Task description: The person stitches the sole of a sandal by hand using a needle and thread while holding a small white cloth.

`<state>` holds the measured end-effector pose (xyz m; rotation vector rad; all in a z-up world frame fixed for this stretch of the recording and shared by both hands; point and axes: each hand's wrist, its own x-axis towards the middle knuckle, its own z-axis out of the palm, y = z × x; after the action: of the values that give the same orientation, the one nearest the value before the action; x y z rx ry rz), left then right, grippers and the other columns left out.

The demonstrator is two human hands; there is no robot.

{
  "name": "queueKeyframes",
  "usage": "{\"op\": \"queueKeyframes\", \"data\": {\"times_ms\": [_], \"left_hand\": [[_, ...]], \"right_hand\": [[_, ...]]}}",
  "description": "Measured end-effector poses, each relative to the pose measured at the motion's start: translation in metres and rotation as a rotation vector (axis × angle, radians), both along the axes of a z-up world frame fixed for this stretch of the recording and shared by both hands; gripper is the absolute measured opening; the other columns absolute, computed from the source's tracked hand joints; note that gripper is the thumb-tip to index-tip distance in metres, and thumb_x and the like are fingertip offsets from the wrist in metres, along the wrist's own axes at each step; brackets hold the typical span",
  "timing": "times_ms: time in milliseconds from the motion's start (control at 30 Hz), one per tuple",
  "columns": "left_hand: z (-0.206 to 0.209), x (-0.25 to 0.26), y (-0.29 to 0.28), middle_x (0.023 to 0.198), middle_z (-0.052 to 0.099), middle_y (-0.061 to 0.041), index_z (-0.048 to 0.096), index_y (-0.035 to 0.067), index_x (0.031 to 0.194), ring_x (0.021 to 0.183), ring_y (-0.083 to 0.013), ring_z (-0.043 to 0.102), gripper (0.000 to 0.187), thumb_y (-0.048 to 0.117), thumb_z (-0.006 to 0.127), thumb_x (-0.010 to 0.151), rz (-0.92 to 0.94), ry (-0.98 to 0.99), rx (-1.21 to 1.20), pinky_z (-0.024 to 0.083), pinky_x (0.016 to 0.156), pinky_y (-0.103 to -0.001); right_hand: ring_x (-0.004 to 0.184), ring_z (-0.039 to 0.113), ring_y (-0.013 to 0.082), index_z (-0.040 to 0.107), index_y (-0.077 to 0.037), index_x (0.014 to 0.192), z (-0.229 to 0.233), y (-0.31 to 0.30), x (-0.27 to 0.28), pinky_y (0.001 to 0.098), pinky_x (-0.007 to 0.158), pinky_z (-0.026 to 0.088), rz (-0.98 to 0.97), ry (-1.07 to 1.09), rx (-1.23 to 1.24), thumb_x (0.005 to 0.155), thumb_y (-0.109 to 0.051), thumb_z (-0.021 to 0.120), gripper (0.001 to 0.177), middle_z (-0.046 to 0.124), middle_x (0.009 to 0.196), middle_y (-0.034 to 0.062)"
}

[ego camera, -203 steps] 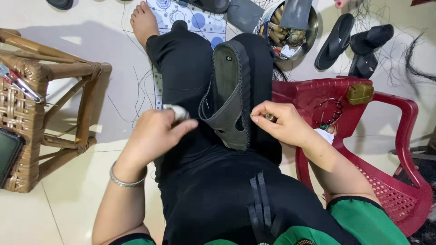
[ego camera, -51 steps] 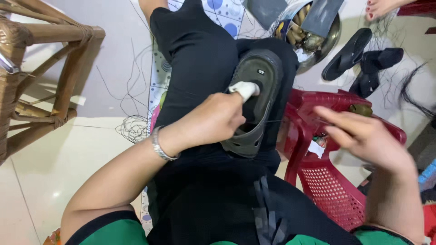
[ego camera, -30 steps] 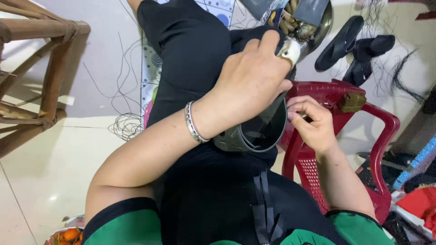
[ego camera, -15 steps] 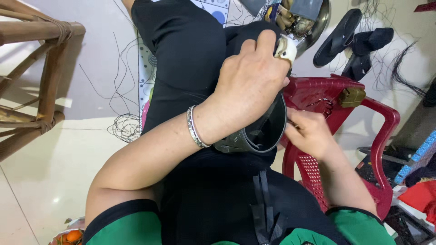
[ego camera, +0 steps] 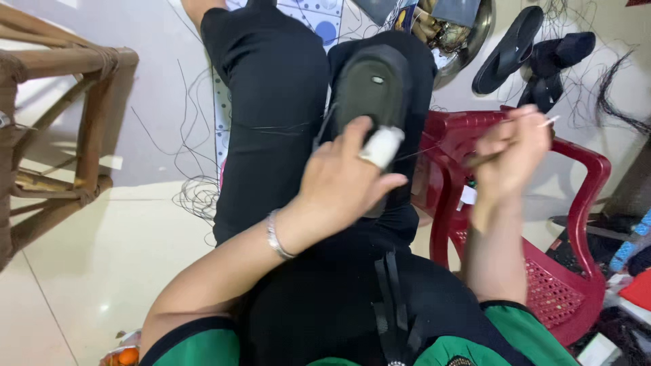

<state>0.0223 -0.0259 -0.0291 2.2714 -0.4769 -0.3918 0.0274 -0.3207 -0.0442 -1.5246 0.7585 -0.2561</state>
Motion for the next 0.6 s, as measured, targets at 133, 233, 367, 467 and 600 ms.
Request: {"op": "queueKeyframes", "data": {"times_ms": [133, 233, 367, 467, 600], "left_hand": [[-0.016, -0.011, 0.035, 0.059, 0.047, 0.000, 0.047, 0.010, 0.153, 0.052, -0.0214, 0.052, 0.059, 0.045, 0.059, 0.107, 0.039, -0.117, -0.179, 0.043, 0.061, -0.036], [-0.010, -0.010, 0.053, 0.121, 0.074, -0.013, 0.065, 0.004, 0.127, 0.107, -0.0318, 0.073, 0.028, 0.020, 0.054, 0.107, 0.120, -0.035, -0.448, 0.053, 0.100, -0.043], [0.011, 0.000, 0.103, 0.092, 0.055, -0.012, 0.069, 0.007, 0.126, 0.085, -0.0302, 0.057, 0.027, 0.019, 0.069, 0.101, 0.124, -0.116, -0.229, 0.049, 0.076, -0.040], [0.003, 0.004, 0.129, 0.100, 0.070, -0.015, 0.072, 0.003, 0.099, 0.080, -0.0377, 0.068, 0.025, 0.028, 0.064, 0.099, -0.073, 0.213, 0.136, 0.055, 0.074, -0.049], [0.015, 0.028, 0.112, 0.104, 0.065, -0.005, 0.068, 0.006, 0.089, 0.088, -0.0178, 0.062, 0.023, 0.023, 0.061, 0.103, -0.095, 0.483, -0.636, 0.050, 0.086, -0.035]], "right_hand": [[0.046, 0.041, 0.0069, 0.054, -0.015, 0.094, -0.027, -0.183, -0.014, 0.0240, 0.040, 0.029, -0.528, -0.041, 0.269, 0.087, 0.009, 0.059, 0.025, 0.048, 0.065, -0.0050], [0.048, 0.044, 0.0064, 0.051, -0.017, 0.068, -0.069, -0.399, -0.081, 0.0225, 0.046, 0.031, -0.689, -0.169, 0.383, 0.083, 0.007, 0.070, 0.034, 0.040, 0.056, -0.0082], [0.064, 0.058, 0.0113, 0.064, -0.010, 0.090, -0.058, -0.426, -0.109, 0.0243, 0.054, 0.038, -0.693, -0.157, 0.271, 0.101, -0.010, 0.065, 0.012, 0.070, 0.082, 0.0000], [0.051, 0.053, 0.0098, 0.067, -0.019, 0.094, -0.014, -0.200, -0.034, 0.0453, 0.040, 0.048, -0.674, 0.162, -0.241, 0.087, -0.030, 0.078, 0.017, 0.059, 0.074, -0.0030], [0.056, 0.059, 0.0108, 0.058, -0.010, 0.117, 0.037, 0.035, -0.026, 0.0201, 0.051, 0.045, 0.312, -0.018, -0.107, 0.096, -0.025, 0.046, 0.029, 0.052, 0.101, 0.0029]]}}
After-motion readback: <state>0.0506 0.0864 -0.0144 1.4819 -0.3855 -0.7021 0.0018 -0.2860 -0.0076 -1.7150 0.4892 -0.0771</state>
